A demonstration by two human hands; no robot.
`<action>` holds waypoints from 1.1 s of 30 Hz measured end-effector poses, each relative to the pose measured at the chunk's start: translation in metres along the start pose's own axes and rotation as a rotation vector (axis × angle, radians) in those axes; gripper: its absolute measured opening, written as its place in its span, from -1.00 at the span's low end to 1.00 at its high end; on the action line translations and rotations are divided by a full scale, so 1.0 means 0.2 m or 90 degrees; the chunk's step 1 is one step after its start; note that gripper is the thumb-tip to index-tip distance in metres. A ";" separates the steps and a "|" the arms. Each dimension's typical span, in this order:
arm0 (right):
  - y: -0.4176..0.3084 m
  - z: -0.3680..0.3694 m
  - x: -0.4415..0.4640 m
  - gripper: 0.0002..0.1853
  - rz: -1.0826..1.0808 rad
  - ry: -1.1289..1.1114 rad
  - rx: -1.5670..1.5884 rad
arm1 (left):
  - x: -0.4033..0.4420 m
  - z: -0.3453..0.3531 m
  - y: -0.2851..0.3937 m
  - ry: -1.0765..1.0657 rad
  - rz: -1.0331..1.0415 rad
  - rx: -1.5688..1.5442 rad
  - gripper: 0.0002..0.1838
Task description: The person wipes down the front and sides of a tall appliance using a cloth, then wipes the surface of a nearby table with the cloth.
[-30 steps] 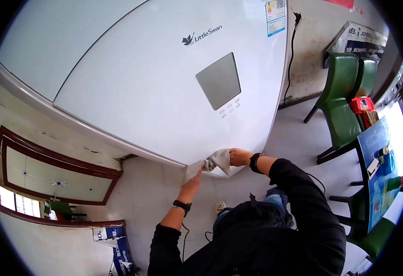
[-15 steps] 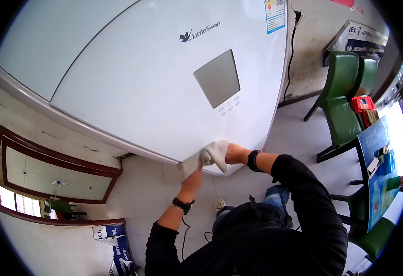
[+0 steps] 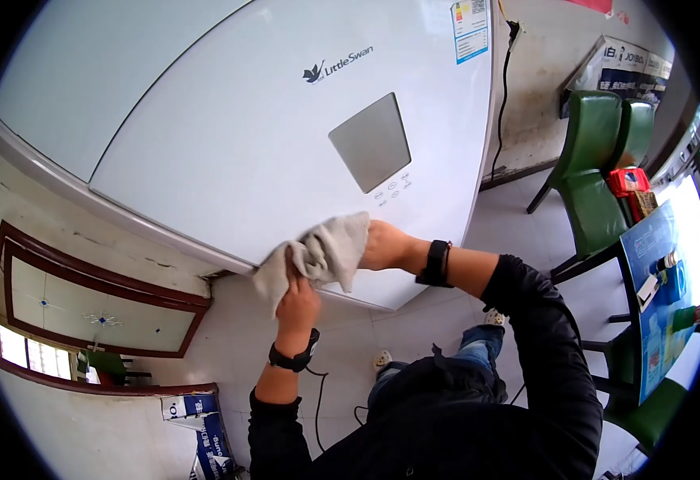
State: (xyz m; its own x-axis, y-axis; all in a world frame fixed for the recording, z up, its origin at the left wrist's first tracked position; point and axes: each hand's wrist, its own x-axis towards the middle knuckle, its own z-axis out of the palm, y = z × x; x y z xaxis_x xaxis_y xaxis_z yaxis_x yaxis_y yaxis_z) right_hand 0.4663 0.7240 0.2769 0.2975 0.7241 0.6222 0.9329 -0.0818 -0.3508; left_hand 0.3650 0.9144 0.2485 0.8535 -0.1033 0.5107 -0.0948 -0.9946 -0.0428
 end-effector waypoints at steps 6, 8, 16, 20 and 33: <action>-0.07 0.09 0.05 -0.62 0.102 0.063 0.056 | -0.12 0.25 -0.07 0.063 0.086 0.087 -0.56; -0.10 0.15 -0.05 -0.63 0.174 -0.048 0.137 | -0.19 0.22 -0.05 -0.030 0.144 0.088 -0.52; 0.13 0.53 -0.53 -0.80 -0.097 -0.083 -0.272 | -0.42 0.34 -0.10 -0.186 0.230 0.117 -0.40; 0.20 0.42 -0.46 -0.75 -0.033 -0.117 -0.204 | -0.34 0.27 -0.10 -0.199 0.196 0.100 -0.48; -0.10 -0.12 0.17 -0.63 0.053 0.255 -0.085 | 0.11 -0.18 -0.08 0.287 0.045 0.091 -0.48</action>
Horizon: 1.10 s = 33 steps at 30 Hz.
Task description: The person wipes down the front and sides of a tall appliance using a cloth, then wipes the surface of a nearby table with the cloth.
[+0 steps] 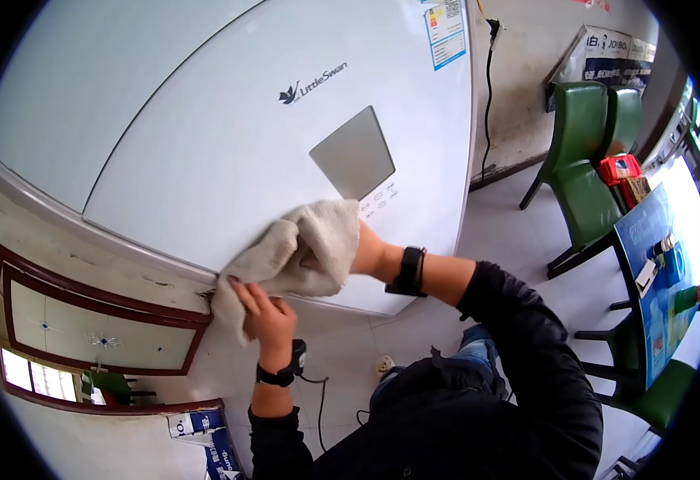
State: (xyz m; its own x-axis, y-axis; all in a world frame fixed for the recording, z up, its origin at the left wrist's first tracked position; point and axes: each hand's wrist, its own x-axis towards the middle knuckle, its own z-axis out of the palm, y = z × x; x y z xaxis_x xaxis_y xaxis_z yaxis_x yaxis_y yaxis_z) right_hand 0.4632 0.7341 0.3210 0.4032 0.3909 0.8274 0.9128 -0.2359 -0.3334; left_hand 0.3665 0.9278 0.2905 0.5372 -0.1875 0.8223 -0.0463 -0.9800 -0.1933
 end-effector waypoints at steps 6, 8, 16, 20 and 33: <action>0.05 0.15 -0.51 -0.74 0.002 0.020 0.129 | -0.62 0.40 0.13 -0.363 0.188 -0.079 -0.43; 0.17 0.25 -0.81 -0.64 0.232 -0.242 -0.002 | -0.58 0.39 0.19 -0.372 0.196 -0.079 -0.43; 0.34 0.08 -0.56 -0.61 0.167 0.211 -0.125 | -0.25 0.39 0.48 -0.438 0.127 -0.167 -0.41; 0.45 -0.09 -0.52 -0.57 0.163 0.234 -0.090 | -0.14 0.48 0.65 -0.358 0.055 -0.222 -0.38; 0.58 0.20 -1.39 -0.58 0.380 -0.015 0.019 | -0.73 0.81 0.68 -0.578 0.149 -0.312 -0.26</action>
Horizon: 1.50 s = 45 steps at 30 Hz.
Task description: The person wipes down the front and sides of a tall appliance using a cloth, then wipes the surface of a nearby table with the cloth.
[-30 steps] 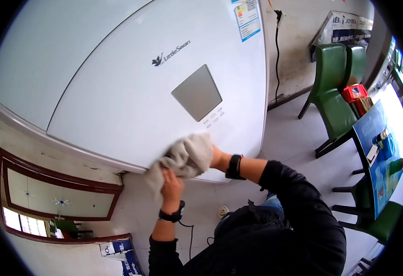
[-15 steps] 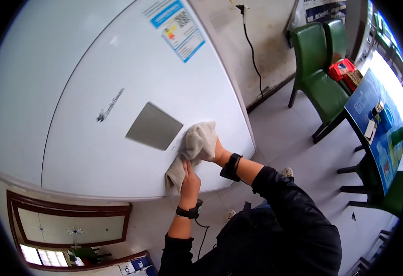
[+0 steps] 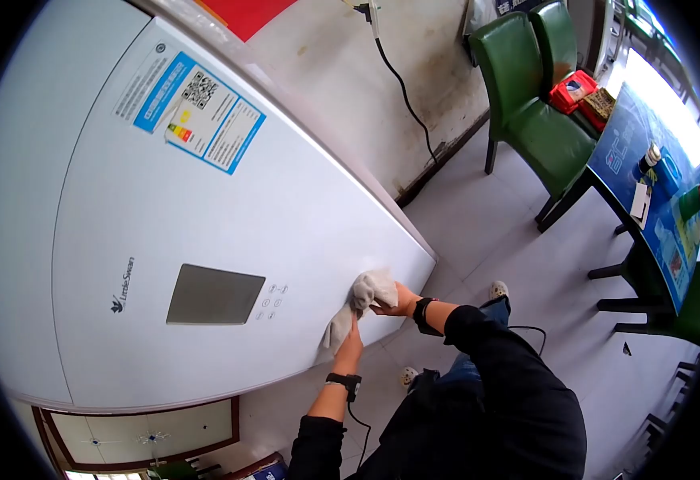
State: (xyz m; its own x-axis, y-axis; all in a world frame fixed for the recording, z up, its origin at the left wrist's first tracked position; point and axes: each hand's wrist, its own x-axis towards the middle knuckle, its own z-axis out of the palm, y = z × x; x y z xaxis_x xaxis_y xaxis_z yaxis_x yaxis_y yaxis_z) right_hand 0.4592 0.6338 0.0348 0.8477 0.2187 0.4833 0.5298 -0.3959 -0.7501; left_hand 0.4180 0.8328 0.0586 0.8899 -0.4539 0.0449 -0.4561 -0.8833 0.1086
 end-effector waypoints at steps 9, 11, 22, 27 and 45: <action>-0.25 -0.49 0.76 -0.37 -0.270 0.248 0.073 | 0.57 -0.69 0.42 0.288 0.005 0.167 -0.54; -0.27 -0.62 0.81 -0.49 -0.263 0.233 0.005 | 0.69 -0.71 0.47 0.302 0.004 0.163 -0.53; 0.27 -0.22 0.25 -0.69 0.195 0.177 0.018 | 0.72 -0.13 0.42 0.094 0.133 0.088 -0.40; 0.22 0.20 -0.08 -0.63 0.417 0.107 0.051 | 0.36 0.16 0.19 -0.019 0.041 0.001 -0.58; 0.03 0.15 0.26 -0.38 0.282 0.304 0.187 | 0.32 -0.14 0.14 -0.009 0.009 0.086 -0.31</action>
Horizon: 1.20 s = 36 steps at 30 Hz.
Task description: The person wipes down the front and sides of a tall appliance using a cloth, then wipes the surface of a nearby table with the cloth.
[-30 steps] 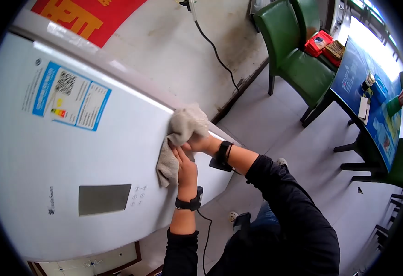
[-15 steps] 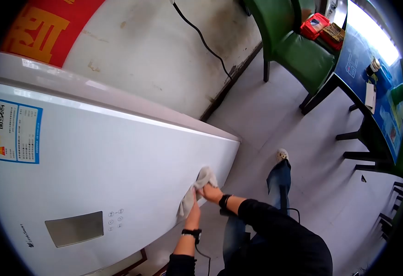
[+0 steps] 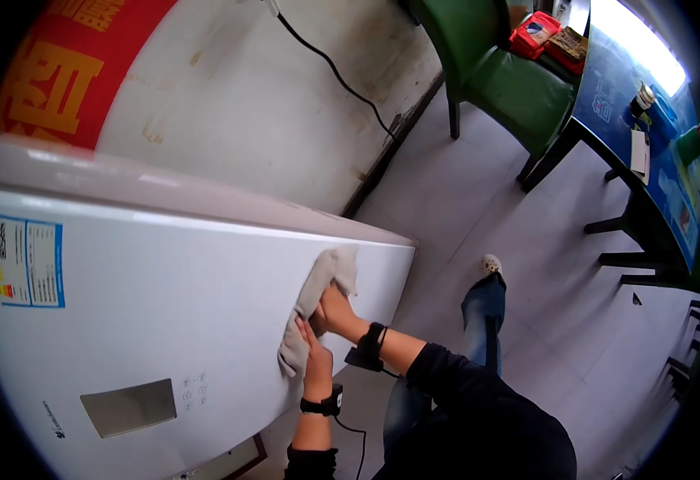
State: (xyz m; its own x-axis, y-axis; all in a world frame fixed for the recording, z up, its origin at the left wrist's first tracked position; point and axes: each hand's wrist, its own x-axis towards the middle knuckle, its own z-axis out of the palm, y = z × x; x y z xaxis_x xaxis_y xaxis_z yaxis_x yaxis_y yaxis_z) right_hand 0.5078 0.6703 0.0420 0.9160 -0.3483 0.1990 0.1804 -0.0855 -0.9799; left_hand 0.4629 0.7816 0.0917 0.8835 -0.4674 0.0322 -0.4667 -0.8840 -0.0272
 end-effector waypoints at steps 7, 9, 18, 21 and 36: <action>0.33 -0.22 0.21 -0.45 0.037 0.101 0.034 | 0.46 0.20 0.22 0.016 0.095 -0.223 -0.21; 0.55 -0.20 0.21 -0.47 0.058 0.098 0.027 | 0.51 0.30 0.25 -0.044 0.088 -0.238 -0.18; 0.85 -0.06 -0.19 -0.71 0.097 0.114 -0.032 | 0.33 0.66 0.17 0.036 -0.023 -0.293 -0.61; 0.72 -0.02 -0.22 -0.69 0.197 0.084 0.091 | 0.29 0.37 0.26 0.013 -0.130 -0.331 -0.66; -0.42 0.21 -0.22 -0.49 -0.207 -0.036 -0.068 | -0.40 -0.30 -0.23 0.288 0.045 0.253 -0.77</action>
State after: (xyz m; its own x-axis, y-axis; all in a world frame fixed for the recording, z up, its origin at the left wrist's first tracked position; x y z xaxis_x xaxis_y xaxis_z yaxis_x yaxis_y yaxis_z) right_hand 0.4666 0.7319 0.1149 0.8358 -0.2354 0.4961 0.4300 -0.2812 -0.8579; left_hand 0.4108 0.8590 0.1505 0.7050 -0.5595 0.4358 -0.3952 -0.8202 -0.4136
